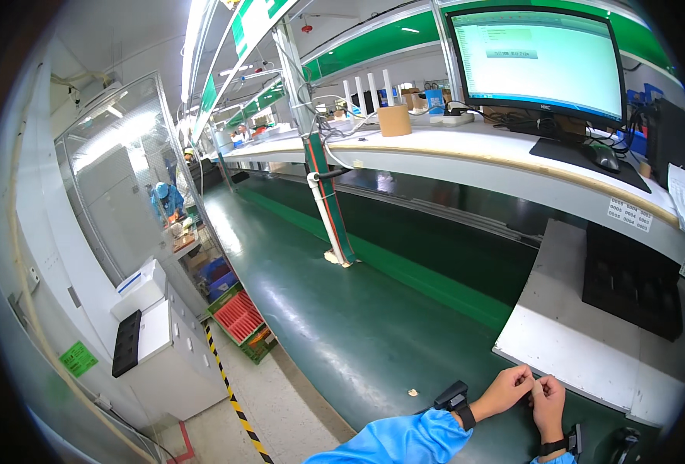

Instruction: The recorder scans the barcodes of smartphones, prints out labels, and places them into a tray at a manufacturing workstation.

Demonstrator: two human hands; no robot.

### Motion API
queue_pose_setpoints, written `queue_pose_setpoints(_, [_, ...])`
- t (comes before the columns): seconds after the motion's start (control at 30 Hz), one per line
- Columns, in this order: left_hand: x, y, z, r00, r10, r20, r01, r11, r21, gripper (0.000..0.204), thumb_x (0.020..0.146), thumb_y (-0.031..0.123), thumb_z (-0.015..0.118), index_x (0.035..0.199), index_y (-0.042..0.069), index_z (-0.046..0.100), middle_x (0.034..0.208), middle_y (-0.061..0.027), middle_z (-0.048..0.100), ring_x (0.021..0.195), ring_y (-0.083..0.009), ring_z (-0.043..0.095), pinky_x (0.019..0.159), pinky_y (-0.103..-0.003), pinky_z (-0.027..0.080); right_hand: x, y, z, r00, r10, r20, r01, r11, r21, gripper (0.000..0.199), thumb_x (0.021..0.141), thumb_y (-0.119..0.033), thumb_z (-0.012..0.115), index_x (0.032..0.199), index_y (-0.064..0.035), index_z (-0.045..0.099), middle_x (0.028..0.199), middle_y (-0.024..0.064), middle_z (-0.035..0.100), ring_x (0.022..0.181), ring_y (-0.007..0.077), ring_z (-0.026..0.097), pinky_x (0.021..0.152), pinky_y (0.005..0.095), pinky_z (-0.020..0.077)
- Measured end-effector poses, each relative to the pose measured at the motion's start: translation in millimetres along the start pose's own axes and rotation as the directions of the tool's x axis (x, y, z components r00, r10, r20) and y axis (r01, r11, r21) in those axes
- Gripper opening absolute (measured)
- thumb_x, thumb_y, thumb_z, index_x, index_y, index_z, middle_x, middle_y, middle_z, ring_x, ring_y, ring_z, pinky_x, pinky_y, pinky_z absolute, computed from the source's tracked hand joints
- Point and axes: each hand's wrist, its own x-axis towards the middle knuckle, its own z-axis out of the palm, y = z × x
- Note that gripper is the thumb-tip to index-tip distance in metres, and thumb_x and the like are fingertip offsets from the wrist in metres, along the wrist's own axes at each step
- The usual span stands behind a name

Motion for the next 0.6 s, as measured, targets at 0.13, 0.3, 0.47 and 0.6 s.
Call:
queue_pose_setpoints(0.13, [-1,3,3,1.000,0.018,-0.005,-0.018,1.000,-0.016,0.018,0.100,0.014,0.058,0.087,0.002,0.054,0.074,0.0052,0.049,0.069,-0.0019,0.042,0.059,-0.022,0.038,-2,-4,-1,1.000,0.009,-0.004,-0.009,1.000,0.008,0.018,0.097,-0.012,0.063,0.083,-0.0027,0.058,0.065,-0.0015,0.057,0.055,0.0050,0.052,0.050,0.0204,0.0409])
queue_pose_setpoints(0.3, [-3,6,4,1.000,0.010,0.005,-0.010,0.999,-0.035,0.017,0.099,0.015,0.059,0.088,0.002,0.054,0.074,0.0059,0.048,0.069,-0.0014,0.042,0.058,-0.021,0.037,-2,-2,-4,1.000,-0.004,-0.001,0.004,1.000,-0.004,0.019,0.097,-0.013,0.063,0.083,-0.0027,0.058,0.065,-0.0014,0.056,0.054,0.0051,0.052,0.049,0.0204,0.0398])
queue_pose_setpoints(0.47, [-2,-5,8,0.997,0.070,-0.008,-0.071,0.995,-0.066,0.017,0.098,0.013,0.061,0.087,0.003,0.054,0.073,0.0065,0.048,0.067,-0.0010,0.042,0.057,-0.021,0.037,-3,-1,-4,1.000,-0.008,0.003,0.008,1.000,-0.007,0.018,0.097,-0.013,0.063,0.083,-0.0028,0.058,0.065,-0.0013,0.056,0.055,0.0051,0.051,0.049,0.0206,0.0392])
queue_pose_setpoints(0.6, [-2,4,3,0.998,0.060,-0.034,-0.060,0.998,0.013,0.019,0.096,0.014,0.063,0.085,0.003,0.053,0.072,0.0057,0.048,0.067,-0.0014,0.042,0.057,-0.022,0.038,0,0,-2,1.000,0.001,0.000,-0.001,1.000,0.005,0.018,0.097,-0.012,0.063,0.083,-0.0032,0.058,0.067,-0.0014,0.056,0.056,0.0049,0.050,0.050,0.0207,0.0385])
